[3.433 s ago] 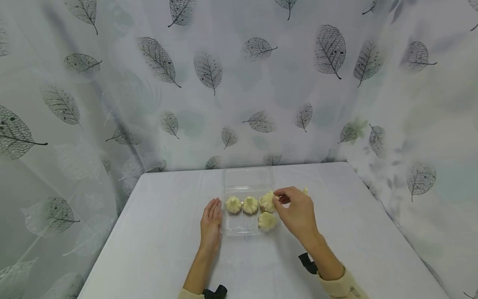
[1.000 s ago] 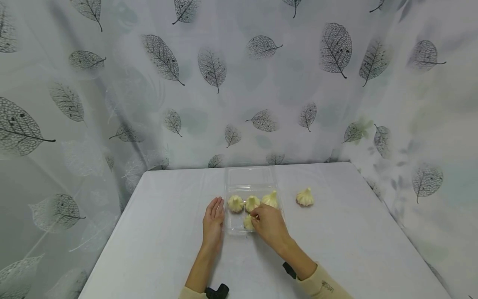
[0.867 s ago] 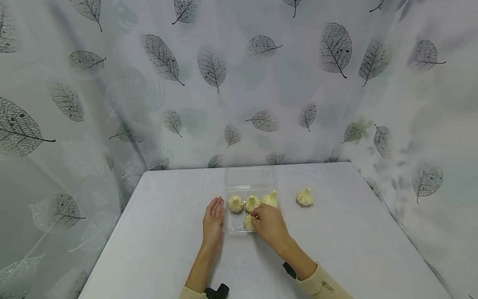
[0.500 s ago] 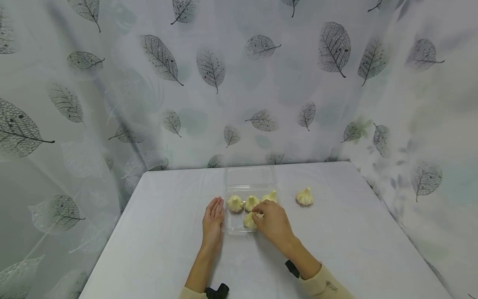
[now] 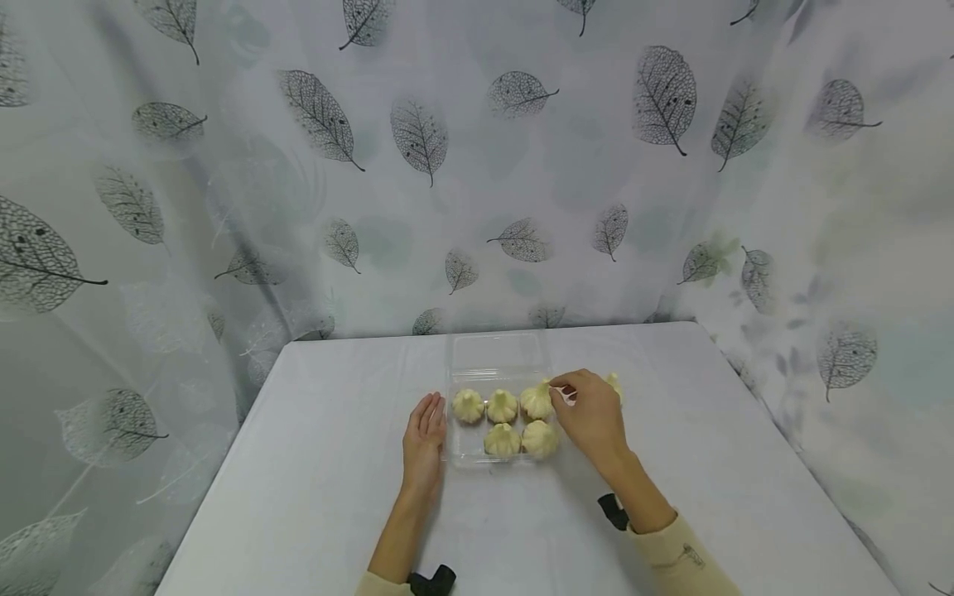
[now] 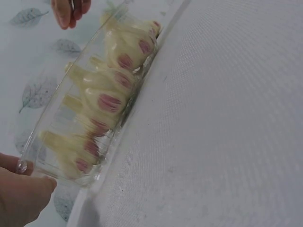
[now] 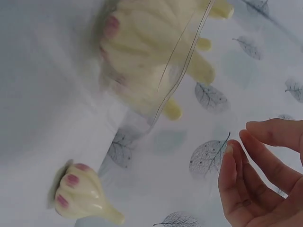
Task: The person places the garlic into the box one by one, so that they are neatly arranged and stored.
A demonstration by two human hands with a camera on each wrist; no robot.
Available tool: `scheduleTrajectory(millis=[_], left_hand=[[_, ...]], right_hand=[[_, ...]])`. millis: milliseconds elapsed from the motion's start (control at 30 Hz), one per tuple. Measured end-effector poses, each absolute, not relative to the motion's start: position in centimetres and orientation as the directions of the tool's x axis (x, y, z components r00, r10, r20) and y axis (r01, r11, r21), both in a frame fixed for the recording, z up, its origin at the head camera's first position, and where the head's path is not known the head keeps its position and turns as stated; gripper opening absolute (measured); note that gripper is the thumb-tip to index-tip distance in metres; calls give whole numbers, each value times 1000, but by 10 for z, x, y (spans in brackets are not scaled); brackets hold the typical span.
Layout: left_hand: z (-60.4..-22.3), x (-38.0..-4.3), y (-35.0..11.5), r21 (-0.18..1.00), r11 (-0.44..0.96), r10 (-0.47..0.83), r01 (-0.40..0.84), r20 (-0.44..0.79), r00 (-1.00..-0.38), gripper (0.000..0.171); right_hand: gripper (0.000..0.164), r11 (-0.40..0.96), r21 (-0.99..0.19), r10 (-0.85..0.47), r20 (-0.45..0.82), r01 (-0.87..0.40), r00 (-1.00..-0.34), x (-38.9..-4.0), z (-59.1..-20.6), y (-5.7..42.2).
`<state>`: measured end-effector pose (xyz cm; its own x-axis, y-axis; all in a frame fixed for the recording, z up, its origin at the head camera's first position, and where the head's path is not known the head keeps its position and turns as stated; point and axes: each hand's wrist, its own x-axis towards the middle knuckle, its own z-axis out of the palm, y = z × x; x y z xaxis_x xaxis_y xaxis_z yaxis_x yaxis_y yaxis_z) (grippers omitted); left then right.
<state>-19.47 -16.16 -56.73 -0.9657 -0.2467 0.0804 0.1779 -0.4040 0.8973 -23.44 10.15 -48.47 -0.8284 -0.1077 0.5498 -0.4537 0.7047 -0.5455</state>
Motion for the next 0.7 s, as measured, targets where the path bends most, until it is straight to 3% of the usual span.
scheduleTrajectory(millis=[700], left_hand=[[-567, -195, -161, 890, -421, -251, 174, 70, -965, 63]], right_hand=[[18, 772, -571, 54, 496, -279, -867, -286, -491, 176]])
